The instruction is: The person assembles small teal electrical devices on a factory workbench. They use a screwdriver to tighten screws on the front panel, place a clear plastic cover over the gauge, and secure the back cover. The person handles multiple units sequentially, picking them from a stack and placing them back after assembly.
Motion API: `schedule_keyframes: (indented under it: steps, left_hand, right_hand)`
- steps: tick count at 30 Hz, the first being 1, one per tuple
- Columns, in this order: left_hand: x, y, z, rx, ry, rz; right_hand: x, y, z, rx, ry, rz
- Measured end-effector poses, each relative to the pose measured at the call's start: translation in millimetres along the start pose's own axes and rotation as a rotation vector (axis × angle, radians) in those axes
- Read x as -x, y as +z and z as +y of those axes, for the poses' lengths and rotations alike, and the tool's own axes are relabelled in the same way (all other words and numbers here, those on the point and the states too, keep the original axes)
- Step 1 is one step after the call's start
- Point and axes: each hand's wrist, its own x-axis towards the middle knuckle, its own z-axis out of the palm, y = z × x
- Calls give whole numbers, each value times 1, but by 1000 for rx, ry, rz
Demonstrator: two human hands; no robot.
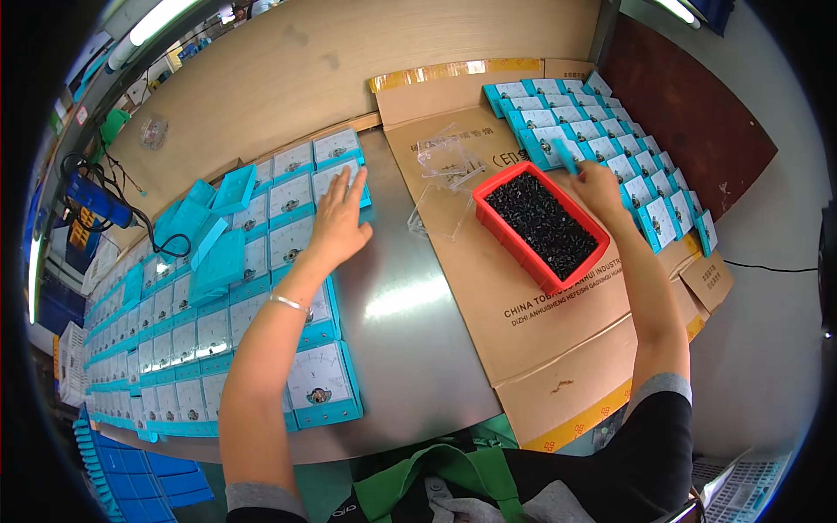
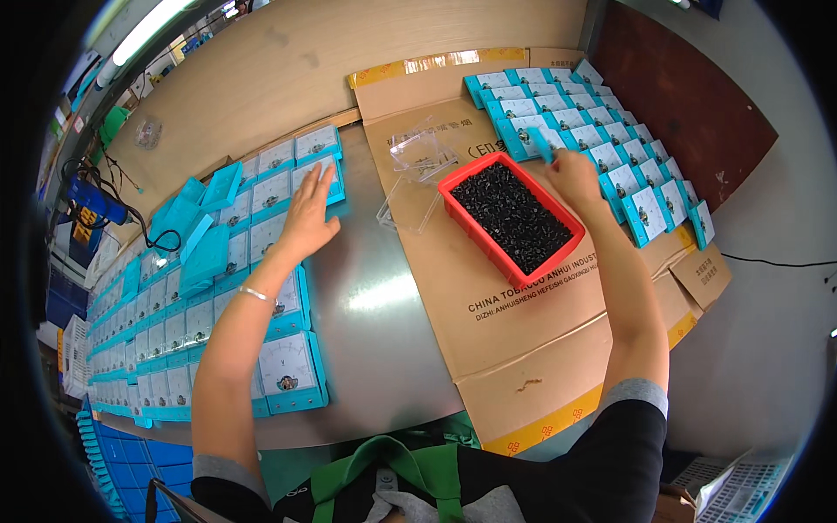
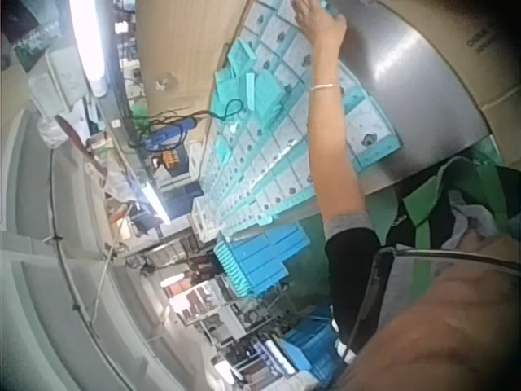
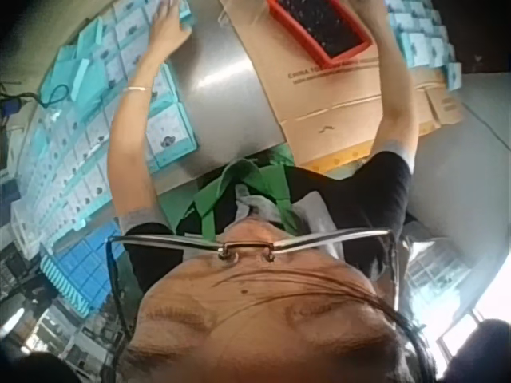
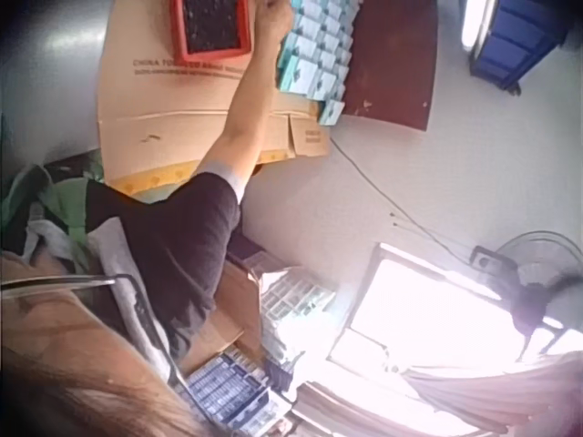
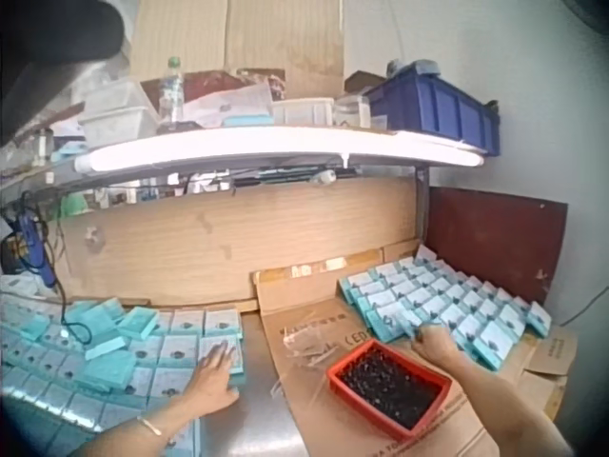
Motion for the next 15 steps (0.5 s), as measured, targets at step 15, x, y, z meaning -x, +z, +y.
schedule_keyframes:
  steps: [15]
  left_hand:
    - [139, -50, 105, 2010, -467, -424]
  right_hand:
    - [151, -83, -238, -636, -520, -433]
